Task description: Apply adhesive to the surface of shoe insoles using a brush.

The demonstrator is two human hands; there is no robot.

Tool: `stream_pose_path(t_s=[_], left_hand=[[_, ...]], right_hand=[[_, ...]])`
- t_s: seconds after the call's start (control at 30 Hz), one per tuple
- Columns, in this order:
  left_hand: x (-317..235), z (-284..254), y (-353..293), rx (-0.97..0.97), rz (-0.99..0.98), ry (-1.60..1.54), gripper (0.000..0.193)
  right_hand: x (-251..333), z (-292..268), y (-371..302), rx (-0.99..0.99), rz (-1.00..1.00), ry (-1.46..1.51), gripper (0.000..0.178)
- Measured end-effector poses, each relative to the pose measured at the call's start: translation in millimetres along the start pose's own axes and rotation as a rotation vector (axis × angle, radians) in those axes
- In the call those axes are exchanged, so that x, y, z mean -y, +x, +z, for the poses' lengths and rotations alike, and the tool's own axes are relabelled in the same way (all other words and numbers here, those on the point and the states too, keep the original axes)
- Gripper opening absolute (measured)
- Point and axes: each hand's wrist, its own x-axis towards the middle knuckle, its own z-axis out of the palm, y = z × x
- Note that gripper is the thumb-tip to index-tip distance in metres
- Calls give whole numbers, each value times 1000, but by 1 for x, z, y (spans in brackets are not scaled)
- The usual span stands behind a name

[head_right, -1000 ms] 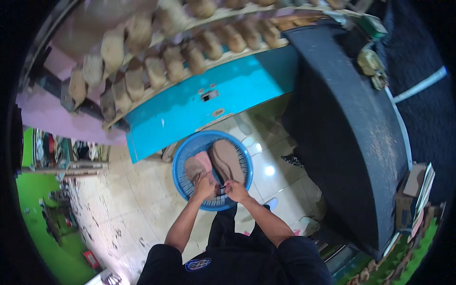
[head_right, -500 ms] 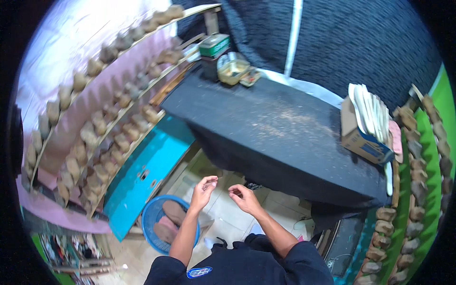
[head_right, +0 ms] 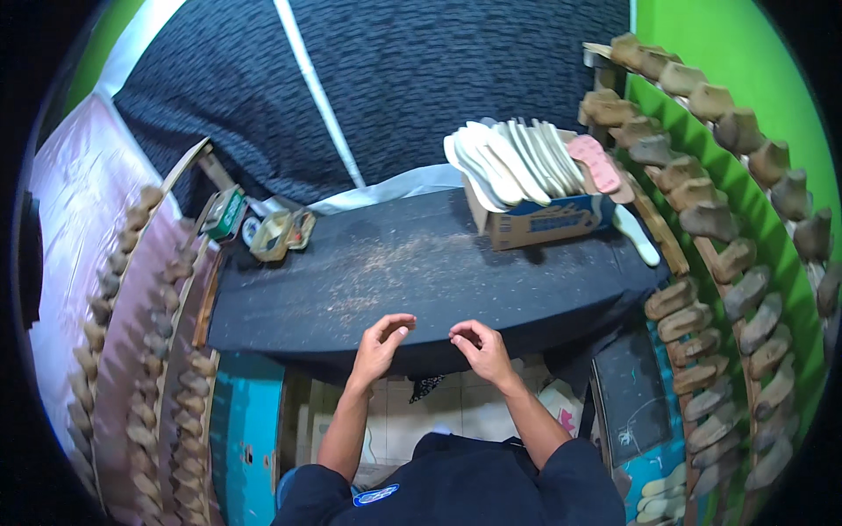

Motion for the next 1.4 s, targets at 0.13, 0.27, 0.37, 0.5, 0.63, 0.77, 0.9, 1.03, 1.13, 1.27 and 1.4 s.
stream_pose_path(t_s=[0.13,0.27,0.37,0.5,0.63,0.77,0.9,1.03,1.13,1.27,1.4], left_hand=[[-12,14,53,89,63,-16,24],[-17,19,109,199,100,-35,24],[-24,27,150,300,119,-51,24],[-32,37,198,426,272,-5,27],[-39,62,231,407,504,182,31],[-44,87,241,368,561,296,37],[-43,106,252,339,604,344,43],[-43,116,257,273,635,469,50],[-45,125,250,242,607,576,50],[-47,129,250,205,548,607,50],[-47,130,250,167,549,607,49]], right_hand=[[15,-32,22,-108,-63,-112,13],[42,-60,54,-234,-227,-273,10],[62,-80,80,-447,-336,-412,10],[85,-93,113,-634,-433,-560,23],[88,-94,128,-662,-408,-549,33],[85,-93,134,-679,-378,-576,40],[80,-110,141,-737,-402,-758,43],[84,-119,154,-668,-402,-809,47],[79,-130,160,-643,-447,-894,45],[75,-139,172,-587,-468,-845,32],[73,-148,178,-685,-520,-701,21]])
